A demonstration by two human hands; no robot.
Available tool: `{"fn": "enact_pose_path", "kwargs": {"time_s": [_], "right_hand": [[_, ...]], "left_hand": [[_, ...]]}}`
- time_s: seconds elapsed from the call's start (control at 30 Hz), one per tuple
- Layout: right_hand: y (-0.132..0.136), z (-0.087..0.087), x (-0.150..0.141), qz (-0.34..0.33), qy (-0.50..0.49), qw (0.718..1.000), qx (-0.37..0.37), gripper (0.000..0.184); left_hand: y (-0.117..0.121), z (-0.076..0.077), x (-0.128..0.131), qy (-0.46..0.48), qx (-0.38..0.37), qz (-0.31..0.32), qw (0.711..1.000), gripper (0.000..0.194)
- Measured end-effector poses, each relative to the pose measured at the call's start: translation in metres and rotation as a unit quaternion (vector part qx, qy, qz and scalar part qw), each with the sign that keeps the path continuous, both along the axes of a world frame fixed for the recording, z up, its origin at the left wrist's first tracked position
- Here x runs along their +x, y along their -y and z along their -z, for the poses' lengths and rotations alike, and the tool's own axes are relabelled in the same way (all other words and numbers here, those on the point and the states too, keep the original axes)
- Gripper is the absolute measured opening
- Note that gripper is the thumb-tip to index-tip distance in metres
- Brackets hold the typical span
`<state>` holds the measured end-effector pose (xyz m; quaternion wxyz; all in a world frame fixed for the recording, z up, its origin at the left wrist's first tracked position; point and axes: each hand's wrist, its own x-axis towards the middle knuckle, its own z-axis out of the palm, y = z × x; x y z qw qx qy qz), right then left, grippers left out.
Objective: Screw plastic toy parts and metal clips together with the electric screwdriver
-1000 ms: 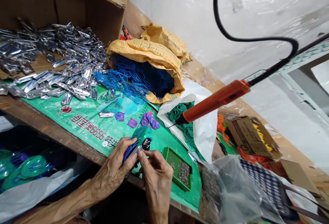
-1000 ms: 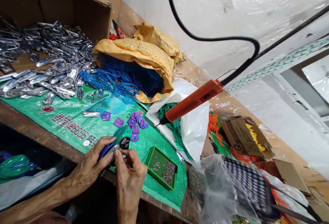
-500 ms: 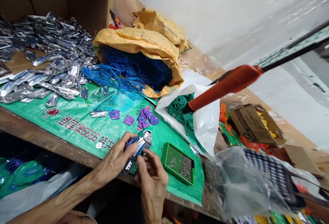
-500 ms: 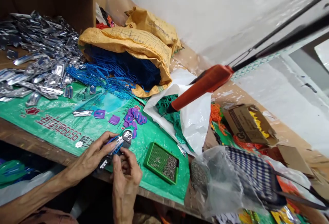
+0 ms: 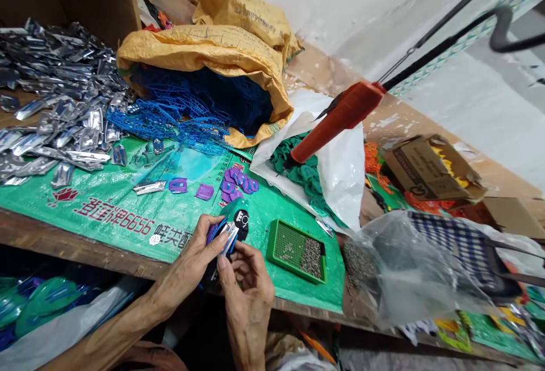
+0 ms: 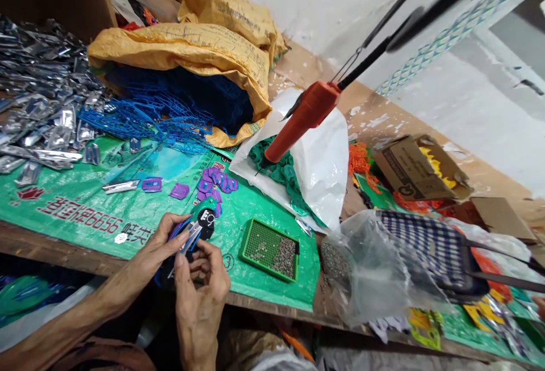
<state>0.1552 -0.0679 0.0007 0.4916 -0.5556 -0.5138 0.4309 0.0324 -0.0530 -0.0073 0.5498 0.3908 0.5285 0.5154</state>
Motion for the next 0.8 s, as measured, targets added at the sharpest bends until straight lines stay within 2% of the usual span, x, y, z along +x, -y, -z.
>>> {"fn": "enact_pose_path", "kwargs": {"time_s": [0.1, 0.2, 0.27, 0.33, 0.4, 0.47, 0.53, 0.8], "right_hand": [[-0.001, -0.006, -0.003, 0.000, 0.055, 0.998, 0.002, 0.031], [0.001, -0.009, -0.006, 0.002, 0.153, 0.986, 0.065, 0.037], [0.003, -0.011, -0.009, 0.016, 0.252, 0.959, 0.126, 0.036], [0.005, -0.014, -0.011, 0.027, 0.347, 0.921, 0.175, 0.030], [0.006, -0.019, -0.015, 0.033, 0.409, 0.890, 0.199, 0.027], [0.007, -0.024, -0.017, 0.038, 0.433, 0.877, 0.203, 0.027], [0.006, -0.026, -0.019, 0.040, 0.425, 0.883, 0.197, 0.027], [0.006, -0.017, -0.016, 0.026, 0.307, 0.939, 0.156, 0.011]], "left_hand": [[-0.001, -0.003, -0.001, 0.014, -0.021, 0.011, 1.000, 0.038], [-0.002, -0.005, -0.002, 0.016, -0.037, 0.006, 0.999, 0.040], [-0.003, -0.005, -0.002, 0.015, -0.039, 0.006, 0.999, 0.041], [-0.004, -0.003, -0.002, 0.009, -0.035, 0.011, 0.999, 0.041], [-0.005, -0.001, -0.002, -0.005, -0.022, 0.012, 1.000, 0.039], [-0.006, -0.001, -0.002, -0.013, -0.010, 0.015, 1.000, 0.036], [-0.005, -0.003, -0.003, -0.016, -0.006, 0.022, 1.000, 0.034], [0.000, -0.012, -0.006, -0.034, -0.018, 0.038, 0.999, 0.036]]}}
